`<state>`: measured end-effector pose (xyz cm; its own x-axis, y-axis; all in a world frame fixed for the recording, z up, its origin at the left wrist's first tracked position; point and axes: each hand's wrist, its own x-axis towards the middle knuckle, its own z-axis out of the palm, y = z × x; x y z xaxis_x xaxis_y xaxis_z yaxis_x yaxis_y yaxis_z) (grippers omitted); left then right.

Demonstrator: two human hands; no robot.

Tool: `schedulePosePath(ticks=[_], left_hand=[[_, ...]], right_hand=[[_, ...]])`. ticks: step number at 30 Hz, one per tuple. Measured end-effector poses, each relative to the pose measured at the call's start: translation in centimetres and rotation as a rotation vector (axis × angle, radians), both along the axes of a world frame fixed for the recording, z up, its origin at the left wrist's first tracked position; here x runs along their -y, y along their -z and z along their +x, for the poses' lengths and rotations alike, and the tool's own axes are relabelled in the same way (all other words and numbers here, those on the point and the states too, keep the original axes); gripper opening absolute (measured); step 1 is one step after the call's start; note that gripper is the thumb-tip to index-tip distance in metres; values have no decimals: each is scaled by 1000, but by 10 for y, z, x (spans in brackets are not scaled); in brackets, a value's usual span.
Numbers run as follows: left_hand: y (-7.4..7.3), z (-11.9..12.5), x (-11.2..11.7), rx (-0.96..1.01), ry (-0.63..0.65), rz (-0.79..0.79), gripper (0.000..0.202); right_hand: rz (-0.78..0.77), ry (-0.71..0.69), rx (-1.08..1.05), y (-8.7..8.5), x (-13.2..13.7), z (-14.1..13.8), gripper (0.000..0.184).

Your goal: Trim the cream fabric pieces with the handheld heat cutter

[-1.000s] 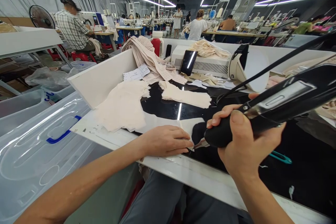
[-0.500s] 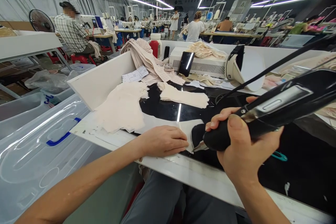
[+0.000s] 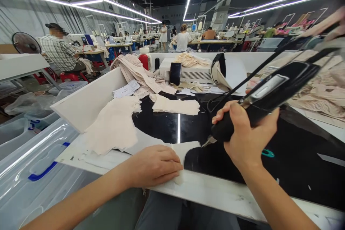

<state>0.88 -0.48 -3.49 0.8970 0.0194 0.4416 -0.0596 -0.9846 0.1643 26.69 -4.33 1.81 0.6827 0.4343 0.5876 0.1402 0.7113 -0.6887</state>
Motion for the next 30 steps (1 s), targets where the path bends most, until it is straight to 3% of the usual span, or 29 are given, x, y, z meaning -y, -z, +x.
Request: schedulePosePath(ticks=[6,12,30], left_hand=[[2,34,-9,41,-152,101,22],[12,61,-23,-43,-206,223,23],[16,54,-27,-18,-220,174,30]], right_hand=[[-14,-18,16,10,-16,6,49],[-15,-17,63,14,-23,3,44],[-26,9,71,17,-28,-3,44]])
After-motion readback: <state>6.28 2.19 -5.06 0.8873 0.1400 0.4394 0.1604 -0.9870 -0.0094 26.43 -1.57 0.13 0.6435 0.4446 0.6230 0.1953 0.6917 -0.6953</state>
